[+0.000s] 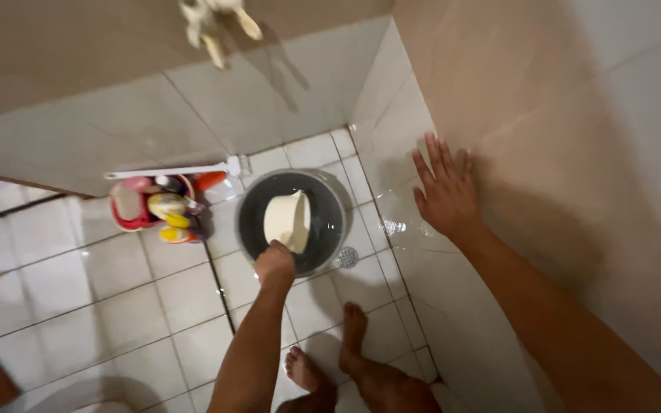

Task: The person scoops water from a bucket using a white plastic jug and pours it onto the tiled walls and toilet surfaces. They repeatedly rub the wet areas with their hands to clean the bathroom.

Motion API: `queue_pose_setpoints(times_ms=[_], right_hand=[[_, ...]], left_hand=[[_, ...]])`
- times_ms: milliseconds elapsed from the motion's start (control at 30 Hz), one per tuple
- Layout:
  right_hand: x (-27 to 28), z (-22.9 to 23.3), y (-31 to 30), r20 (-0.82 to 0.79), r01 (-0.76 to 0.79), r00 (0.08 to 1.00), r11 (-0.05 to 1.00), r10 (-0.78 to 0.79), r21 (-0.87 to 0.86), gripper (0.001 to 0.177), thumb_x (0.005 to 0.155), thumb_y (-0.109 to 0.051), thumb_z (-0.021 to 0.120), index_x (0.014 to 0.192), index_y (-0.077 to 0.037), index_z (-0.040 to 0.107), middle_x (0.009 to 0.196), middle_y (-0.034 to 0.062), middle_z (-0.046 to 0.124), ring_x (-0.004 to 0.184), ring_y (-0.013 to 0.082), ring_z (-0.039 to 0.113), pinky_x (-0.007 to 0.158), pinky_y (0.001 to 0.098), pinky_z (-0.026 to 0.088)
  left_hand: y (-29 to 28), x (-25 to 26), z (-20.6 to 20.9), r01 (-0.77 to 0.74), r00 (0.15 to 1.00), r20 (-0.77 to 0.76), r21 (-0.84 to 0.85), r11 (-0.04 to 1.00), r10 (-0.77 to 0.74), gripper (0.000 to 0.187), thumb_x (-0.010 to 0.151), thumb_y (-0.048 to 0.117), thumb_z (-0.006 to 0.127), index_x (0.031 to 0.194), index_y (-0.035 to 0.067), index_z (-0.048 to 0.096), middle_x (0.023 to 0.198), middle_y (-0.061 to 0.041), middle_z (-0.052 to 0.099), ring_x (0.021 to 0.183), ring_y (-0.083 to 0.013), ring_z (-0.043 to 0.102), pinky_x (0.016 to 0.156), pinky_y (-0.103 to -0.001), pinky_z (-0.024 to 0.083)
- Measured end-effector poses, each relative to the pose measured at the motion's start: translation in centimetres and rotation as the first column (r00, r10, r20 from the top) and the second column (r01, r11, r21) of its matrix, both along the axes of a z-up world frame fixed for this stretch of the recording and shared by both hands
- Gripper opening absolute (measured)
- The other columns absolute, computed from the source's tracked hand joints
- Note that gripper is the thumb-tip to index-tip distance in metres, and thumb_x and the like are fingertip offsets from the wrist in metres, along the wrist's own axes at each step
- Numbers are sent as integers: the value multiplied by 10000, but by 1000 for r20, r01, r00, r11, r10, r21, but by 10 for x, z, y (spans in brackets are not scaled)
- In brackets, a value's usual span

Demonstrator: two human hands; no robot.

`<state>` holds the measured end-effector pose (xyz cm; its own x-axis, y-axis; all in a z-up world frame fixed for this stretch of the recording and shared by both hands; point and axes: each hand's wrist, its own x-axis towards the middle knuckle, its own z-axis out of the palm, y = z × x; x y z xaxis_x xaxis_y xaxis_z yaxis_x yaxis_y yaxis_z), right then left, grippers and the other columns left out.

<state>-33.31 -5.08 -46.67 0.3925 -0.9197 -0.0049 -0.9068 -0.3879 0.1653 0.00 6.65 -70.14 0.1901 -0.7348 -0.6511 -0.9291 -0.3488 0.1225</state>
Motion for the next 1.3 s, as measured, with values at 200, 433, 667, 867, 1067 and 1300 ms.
queue_pose_setpoints(times_ms=[200, 433, 667, 867, 1067, 1300], right_hand=[[18, -67, -35, 37, 49, 998, 998, -47, -51, 758, 940, -357, 600, 1611, -104, 356, 1721, 177, 170, 1586, 332, 181, 1209, 670, 162], [16, -111, -70, 70, 139, 989, 987, -133, -82, 760, 933, -332, 608, 1610, -89, 363, 1723, 182, 160, 1601, 331, 170, 1258, 599, 151], [17, -109, -72, 106, 164, 982, 985, -158, -50, 766, 940, -349, 605, 1614, -95, 345, 1697, 239, 123, 1574, 380, 134, 1241, 572, 126], [20, -83, -65, 154, 161, 975, 987, -162, 22, 781, 922, -348, 607, 1602, -82, 329, 1693, 228, 98, 1570, 384, 125, 1256, 549, 112], [31, -25, -57, 41, 145, 988, 986, -149, 84, 796, 887, -331, 630, 1577, -73, 327, 1696, 131, 124, 1558, 298, 150, 1221, 614, 90], [26, 95, -78, -175, 37, 983, 994, -54, -101, 683, 933, -195, 507, 1585, -57, 358, 1717, 99, 225, 1588, 238, 193, 1252, 616, 89]], left_hand=[[-9, 7, -99, 8, 997, 80, 113, 994, -17, 543, 1036, 220, 457, 1516, -15, 361, 1170, -133, 735, 1029, -285, 750, 797, -403, 628], [-31, 5, -200, -91, 992, 91, 74, 993, 84, 360, 1063, 330, 472, 1252, 97, 669, 1199, -151, 759, 1094, -301, 752, 880, -418, 611], [-20, -7, -246, -282, 951, -138, -18, 959, 277, 351, 1061, 366, 484, 1182, 59, 601, 1033, -199, 686, 911, -347, 680, 763, -453, 557], [14, 14, -187, -554, 577, -606, 201, 808, 547, 326, 997, 391, 599, 1028, 70, 647, 707, -111, 617, 580, -225, 572, 510, -367, 458], [18, 14, -15, -545, 363, -661, 421, 725, 656, 335, 991, 379, 648, 979, 46, 611, 575, -22, 516, 455, -115, 451, 398, -297, 353], [-22, -12, 290, -473, 436, -767, 250, 845, 471, 257, 964, 298, 637, 1073, 65, 617, 573, -25, 543, 449, -134, 485, 418, -324, 378]])
